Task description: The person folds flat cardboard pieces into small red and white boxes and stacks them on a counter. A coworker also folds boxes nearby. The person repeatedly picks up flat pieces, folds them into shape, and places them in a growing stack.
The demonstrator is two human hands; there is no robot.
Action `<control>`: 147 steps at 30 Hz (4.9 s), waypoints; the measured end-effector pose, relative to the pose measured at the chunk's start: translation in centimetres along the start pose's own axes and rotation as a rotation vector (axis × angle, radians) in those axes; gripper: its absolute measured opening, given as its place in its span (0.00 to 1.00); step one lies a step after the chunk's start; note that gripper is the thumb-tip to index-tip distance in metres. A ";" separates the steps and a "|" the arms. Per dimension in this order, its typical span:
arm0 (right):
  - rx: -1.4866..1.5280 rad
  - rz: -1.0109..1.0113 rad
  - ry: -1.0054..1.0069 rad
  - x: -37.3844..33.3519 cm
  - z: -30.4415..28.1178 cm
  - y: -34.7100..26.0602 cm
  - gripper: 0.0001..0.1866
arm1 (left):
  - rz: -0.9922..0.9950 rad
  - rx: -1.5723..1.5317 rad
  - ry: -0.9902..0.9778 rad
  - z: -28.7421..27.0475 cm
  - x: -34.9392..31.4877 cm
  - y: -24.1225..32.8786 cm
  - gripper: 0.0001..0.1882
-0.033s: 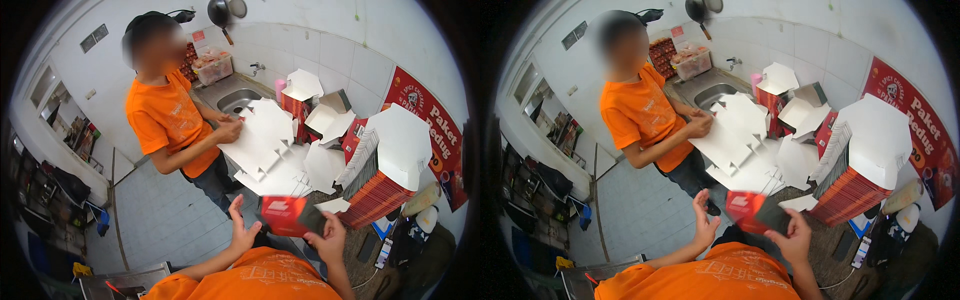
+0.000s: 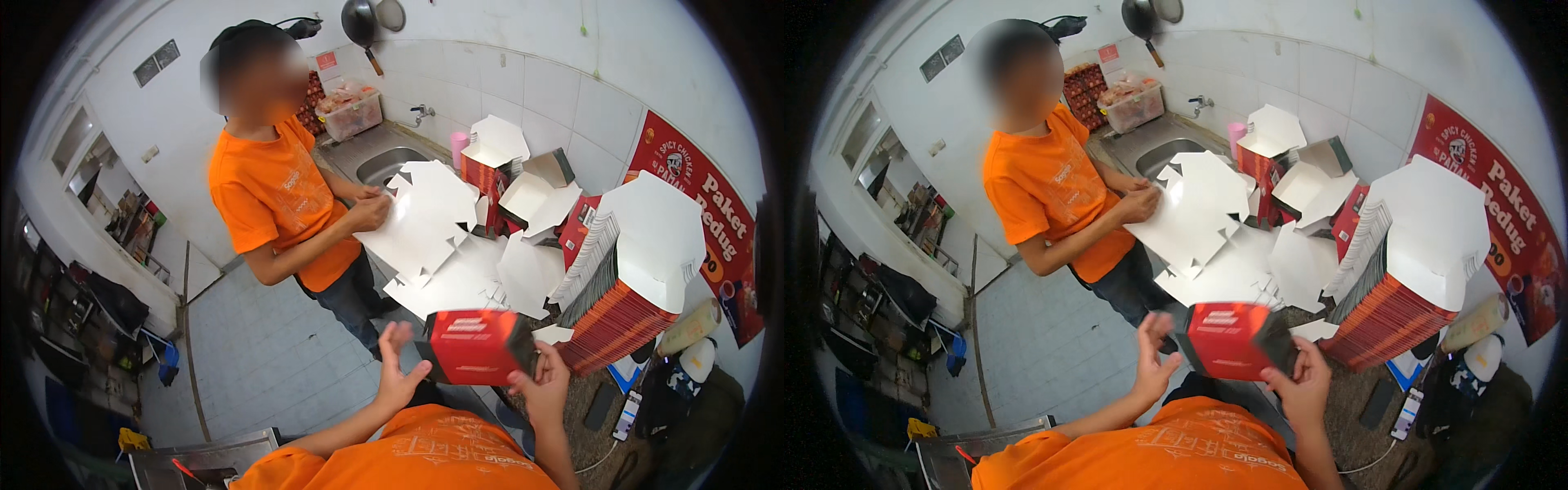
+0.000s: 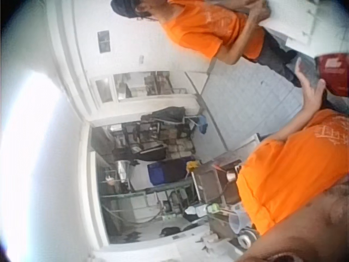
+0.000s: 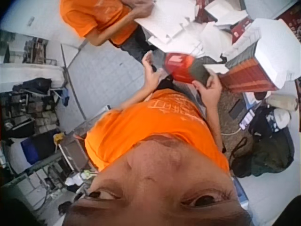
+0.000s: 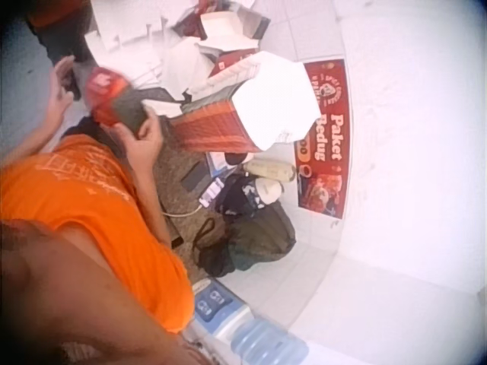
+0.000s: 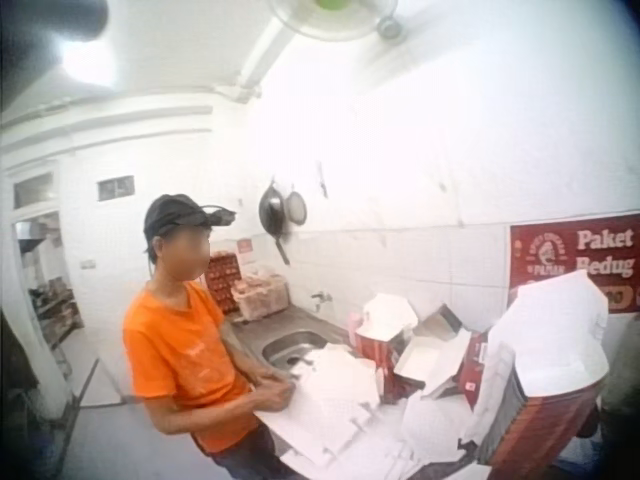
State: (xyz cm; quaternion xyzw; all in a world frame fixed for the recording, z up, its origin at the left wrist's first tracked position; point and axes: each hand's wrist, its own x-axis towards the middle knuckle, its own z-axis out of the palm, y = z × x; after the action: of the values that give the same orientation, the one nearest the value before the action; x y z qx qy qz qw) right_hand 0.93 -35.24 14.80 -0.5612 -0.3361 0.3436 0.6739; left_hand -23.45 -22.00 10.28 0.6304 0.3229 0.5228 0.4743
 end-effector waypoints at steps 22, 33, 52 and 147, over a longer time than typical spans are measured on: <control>-0.222 -0.933 -0.217 3.3 8.0 0.1 0.23 | -0.513 -0.926 -0.182 2.8 1.6 4.2 0.09; -0.483 -0.672 -0.381 2.9 7.0 -2.4 0.11 | -0.526 -0.776 -0.013 4.8 0.4 4.4 0.07; -0.661 -0.031 -1.153 2.2 1.5 -1.4 0.15 | -0.310 0.381 -0.775 0.2 0.8 7.7 0.30; -1.623 0.206 0.387 16.7 -20.7 -18.1 0.20 | 1.148 0.163 -0.687 28.3 20.6 6.1 0.36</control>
State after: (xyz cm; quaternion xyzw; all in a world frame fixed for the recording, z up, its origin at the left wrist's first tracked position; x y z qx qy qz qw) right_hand 28.87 -34.50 30.84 -0.9486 -0.3046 -0.0472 0.0720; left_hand 8.38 -12.82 23.18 0.8664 -0.1941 0.4357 0.1478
